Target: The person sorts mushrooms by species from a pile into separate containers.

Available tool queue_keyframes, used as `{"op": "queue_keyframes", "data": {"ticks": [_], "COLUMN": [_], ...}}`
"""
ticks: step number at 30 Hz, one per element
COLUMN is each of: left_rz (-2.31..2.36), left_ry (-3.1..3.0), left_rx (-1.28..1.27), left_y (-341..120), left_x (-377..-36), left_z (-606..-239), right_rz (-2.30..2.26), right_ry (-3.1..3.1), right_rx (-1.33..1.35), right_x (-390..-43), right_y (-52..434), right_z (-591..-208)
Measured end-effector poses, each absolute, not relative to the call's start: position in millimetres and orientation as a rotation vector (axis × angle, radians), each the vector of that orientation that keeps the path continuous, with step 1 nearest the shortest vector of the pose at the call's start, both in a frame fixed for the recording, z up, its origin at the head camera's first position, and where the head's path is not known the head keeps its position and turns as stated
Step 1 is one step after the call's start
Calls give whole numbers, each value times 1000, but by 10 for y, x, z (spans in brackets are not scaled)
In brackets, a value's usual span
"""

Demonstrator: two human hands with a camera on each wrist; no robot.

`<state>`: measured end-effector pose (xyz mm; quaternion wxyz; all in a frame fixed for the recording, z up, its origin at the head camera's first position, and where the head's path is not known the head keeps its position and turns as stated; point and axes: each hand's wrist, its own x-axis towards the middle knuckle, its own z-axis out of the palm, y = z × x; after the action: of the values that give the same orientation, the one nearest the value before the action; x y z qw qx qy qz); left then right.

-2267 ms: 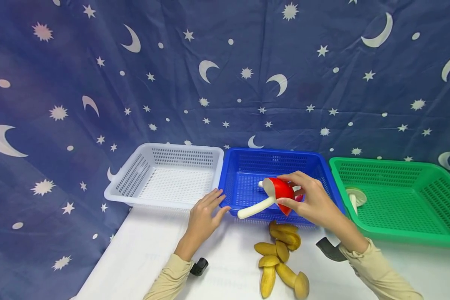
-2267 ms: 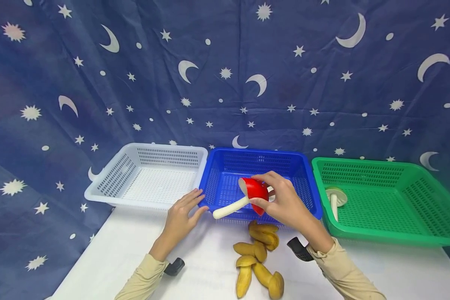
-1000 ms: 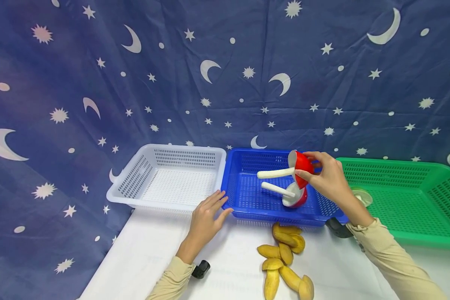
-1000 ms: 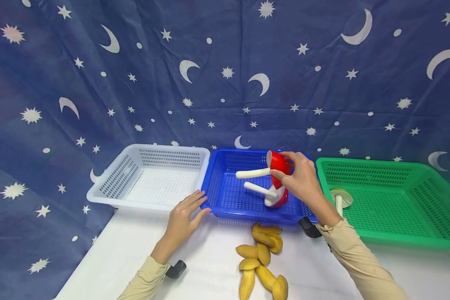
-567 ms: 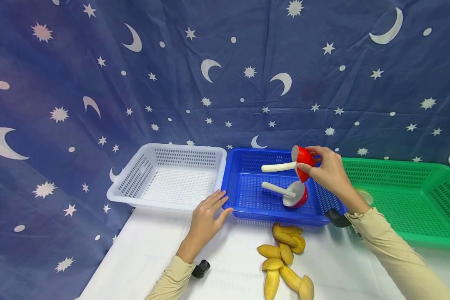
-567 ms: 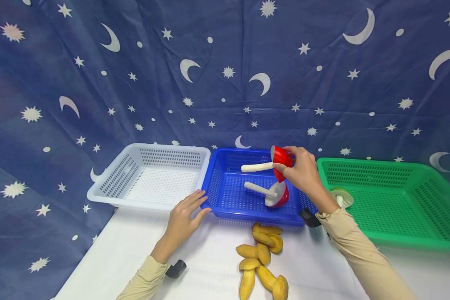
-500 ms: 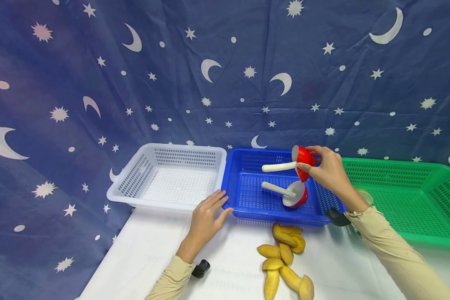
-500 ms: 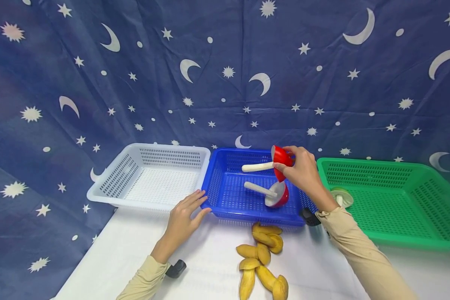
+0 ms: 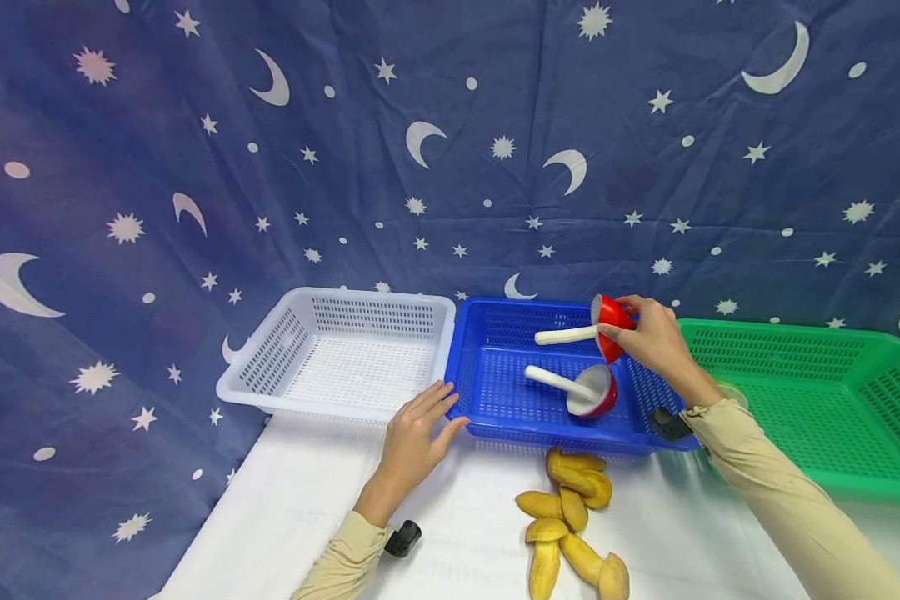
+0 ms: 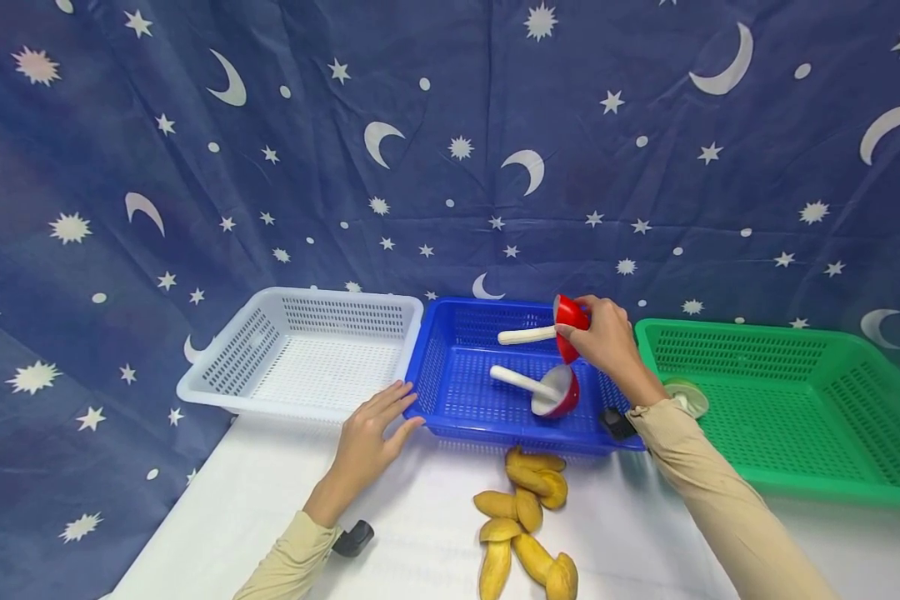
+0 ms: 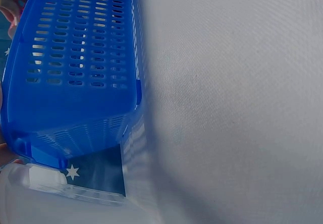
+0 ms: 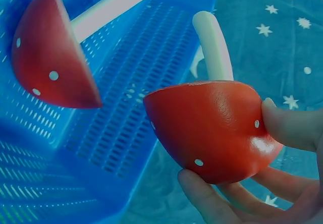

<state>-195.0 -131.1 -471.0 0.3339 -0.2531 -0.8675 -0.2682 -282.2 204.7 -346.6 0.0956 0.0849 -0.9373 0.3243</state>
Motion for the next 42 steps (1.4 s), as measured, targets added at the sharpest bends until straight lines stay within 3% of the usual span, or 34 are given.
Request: {"op": "queue_keyframes", "data": {"ticks": [23,42], "left_rz": [-688,-685], "left_ry": [-2269,-2276], "left_rx": [-660,-652], "left_y": [-1306,-1296], "left_x": [-1944,-1940], "left_z": [-4704,-4711], "right_rz": [871,885], "right_ry": [-2896,-3024], "right_rx": [165,151], "right_x": [-3135,-3112], "right_y": [2219,2353], "right_z": [-3856,-3931]}}
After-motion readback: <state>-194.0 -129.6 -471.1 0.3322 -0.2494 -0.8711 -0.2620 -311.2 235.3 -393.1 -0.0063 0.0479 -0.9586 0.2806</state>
